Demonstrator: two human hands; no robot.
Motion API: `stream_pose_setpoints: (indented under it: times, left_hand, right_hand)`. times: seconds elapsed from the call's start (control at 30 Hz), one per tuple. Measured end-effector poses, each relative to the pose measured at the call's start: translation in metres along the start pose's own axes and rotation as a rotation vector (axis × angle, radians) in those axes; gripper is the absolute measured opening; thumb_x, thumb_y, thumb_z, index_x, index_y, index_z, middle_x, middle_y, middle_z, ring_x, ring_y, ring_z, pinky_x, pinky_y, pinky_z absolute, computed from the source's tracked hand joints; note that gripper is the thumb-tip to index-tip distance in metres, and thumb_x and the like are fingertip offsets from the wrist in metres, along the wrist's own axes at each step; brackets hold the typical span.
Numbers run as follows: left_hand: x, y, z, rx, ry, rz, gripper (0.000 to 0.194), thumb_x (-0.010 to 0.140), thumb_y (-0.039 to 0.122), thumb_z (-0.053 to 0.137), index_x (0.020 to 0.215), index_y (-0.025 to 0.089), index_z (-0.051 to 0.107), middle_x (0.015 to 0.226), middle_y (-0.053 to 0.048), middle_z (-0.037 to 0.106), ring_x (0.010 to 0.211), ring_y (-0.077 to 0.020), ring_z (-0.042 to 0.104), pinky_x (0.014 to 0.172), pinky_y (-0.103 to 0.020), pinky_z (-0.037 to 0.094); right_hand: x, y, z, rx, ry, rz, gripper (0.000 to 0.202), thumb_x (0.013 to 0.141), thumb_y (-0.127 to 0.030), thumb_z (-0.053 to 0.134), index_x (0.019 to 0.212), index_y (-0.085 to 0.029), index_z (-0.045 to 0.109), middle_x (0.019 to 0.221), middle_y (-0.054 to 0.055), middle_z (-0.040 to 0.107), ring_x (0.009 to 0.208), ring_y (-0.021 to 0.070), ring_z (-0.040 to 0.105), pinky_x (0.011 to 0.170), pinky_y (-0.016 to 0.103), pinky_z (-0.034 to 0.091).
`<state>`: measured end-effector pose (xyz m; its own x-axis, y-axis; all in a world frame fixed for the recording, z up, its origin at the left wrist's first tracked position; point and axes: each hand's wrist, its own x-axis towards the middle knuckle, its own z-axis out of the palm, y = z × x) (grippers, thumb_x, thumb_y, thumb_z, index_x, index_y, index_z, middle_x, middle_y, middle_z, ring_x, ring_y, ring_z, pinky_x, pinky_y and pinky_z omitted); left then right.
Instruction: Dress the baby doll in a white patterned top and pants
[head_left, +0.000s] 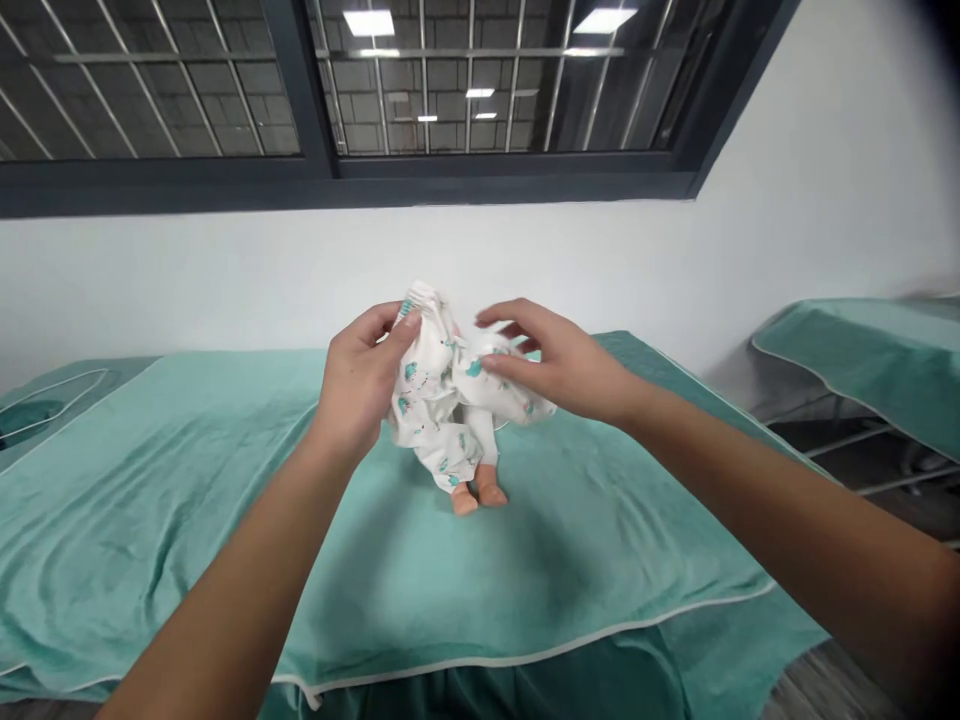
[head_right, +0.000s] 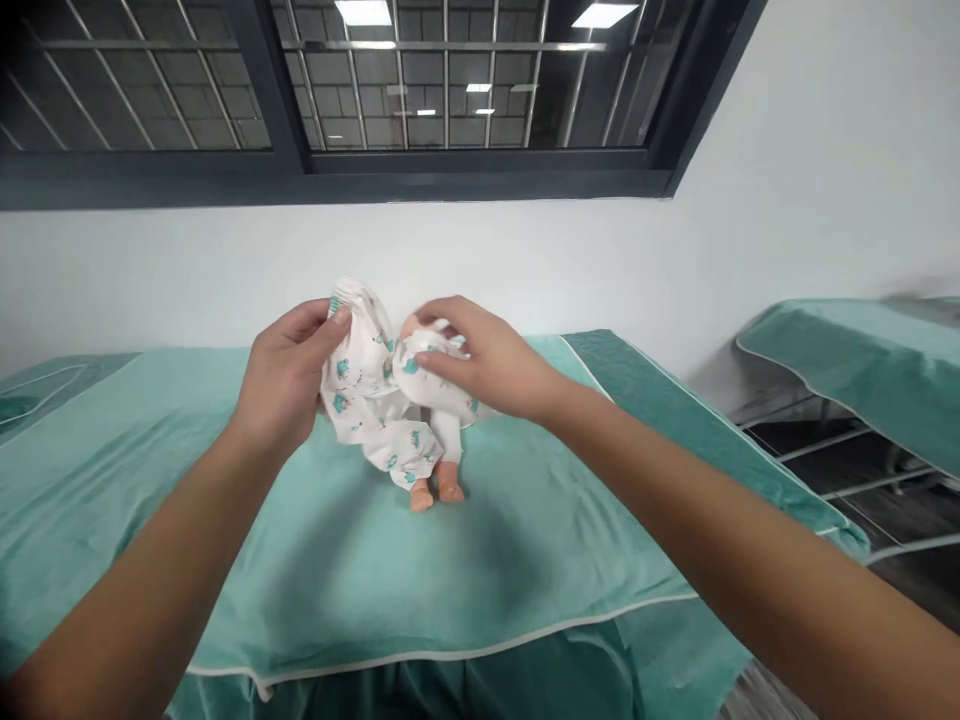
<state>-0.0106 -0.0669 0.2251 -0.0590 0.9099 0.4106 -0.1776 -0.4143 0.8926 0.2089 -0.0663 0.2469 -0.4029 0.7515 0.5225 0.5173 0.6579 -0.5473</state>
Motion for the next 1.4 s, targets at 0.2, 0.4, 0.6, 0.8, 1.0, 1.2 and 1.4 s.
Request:
stream_pose_setpoints:
  times: [0.2, 0.4, 0.6, 0.8, 1.0, 1.2, 1.4]
  left_hand:
    - [0.002, 0.024, 0.003, 0.108, -0.259, -0.015, 0.019, 0.077, 0.028, 0.08, 0.088, 0.015, 0.07, 0.076, -0.001, 0.066, 0.081, -0.0217, 0.066, 0.066, -0.028, 0.051]
    - [0.002, 0.027, -0.007, 0.272, -0.437, -0.156, 0.026, 0.075, 0.037, 0.081, 0.086, 0.016, 0.07, 0.071, -0.002, 0.064, 0.064, -0.0174, 0.062, 0.052, -0.024, 0.045]
    - [-0.001, 0.015, -0.003, 0.036, -0.344, -0.16, 0.027, 0.079, 0.042, 0.078, 0.082, 0.018, 0.065, 0.069, 0.0, 0.061, 0.058, -0.0128, 0.058, 0.049, -0.021, 0.044]
    - [-0.022, -0.013, 0.012, -0.209, -0.367, -0.363, 0.04, 0.079, 0.053, 0.074, 0.098, 0.018, 0.065, 0.077, -0.003, 0.068, 0.069, -0.0193, 0.068, 0.058, -0.028, 0.054]
    - [-0.029, -0.029, 0.006, -0.188, -0.558, -0.53, 0.043, 0.072, 0.036, 0.083, 0.108, 0.015, 0.07, 0.096, -0.011, 0.076, 0.084, -0.0276, 0.073, 0.072, -0.035, 0.058]
    - [-0.027, -0.044, 0.004, -0.309, -0.259, -0.476, 0.041, 0.08, 0.042, 0.076, 0.111, 0.016, 0.068, 0.096, -0.01, 0.076, 0.089, -0.0291, 0.074, 0.078, -0.039, 0.06]
    - [-0.039, -0.056, 0.002, -0.345, -0.498, -0.623, 0.055, 0.071, 0.037, 0.084, 0.116, 0.012, 0.066, 0.096, -0.014, 0.077, 0.086, -0.0325, 0.075, 0.075, -0.04, 0.06]
  right_hand:
    - [0.013, -0.033, 0.008, 0.152, 0.032, -0.103, 0.03, 0.083, -0.039, 0.071, 0.108, -0.024, 0.066, 0.113, 0.002, 0.062, 0.111, 0.0225, 0.055, 0.091, 0.036, 0.047]
    - [0.021, -0.023, 0.011, 0.374, 0.102, 0.099, 0.028, 0.079, -0.041, 0.076, 0.08, -0.019, 0.058, 0.079, -0.002, 0.055, 0.078, 0.0134, 0.054, 0.067, 0.025, 0.042]
    - [0.009, -0.013, 0.026, 0.556, -0.084, 0.203, 0.036, 0.082, -0.053, 0.071, 0.075, -0.021, 0.056, 0.069, -0.004, 0.053, 0.063, 0.0118, 0.051, 0.056, 0.024, 0.04]
    - [-0.002, -0.003, 0.041, 0.739, -0.19, 0.311, 0.045, 0.089, -0.064, 0.057, 0.081, -0.02, 0.061, 0.074, 0.0, 0.062, 0.064, 0.0144, 0.057, 0.057, 0.027, 0.045]
    - [0.001, 0.006, 0.039, 0.849, 0.012, 0.383, 0.047, 0.086, -0.07, 0.058, 0.08, -0.023, 0.06, 0.07, 0.001, 0.062, 0.063, 0.0168, 0.059, 0.057, 0.029, 0.048]
    - [-0.024, 0.021, 0.048, 0.793, -0.525, 0.459, 0.04, 0.08, -0.057, 0.072, 0.087, -0.017, 0.07, 0.073, 0.004, 0.07, 0.058, 0.0167, 0.064, 0.051, 0.028, 0.05]
    - [-0.019, 0.03, 0.057, 0.991, -0.116, 0.495, 0.043, 0.086, -0.058, 0.066, 0.102, -0.017, 0.069, 0.085, 0.006, 0.075, 0.071, 0.0188, 0.069, 0.058, 0.027, 0.054]
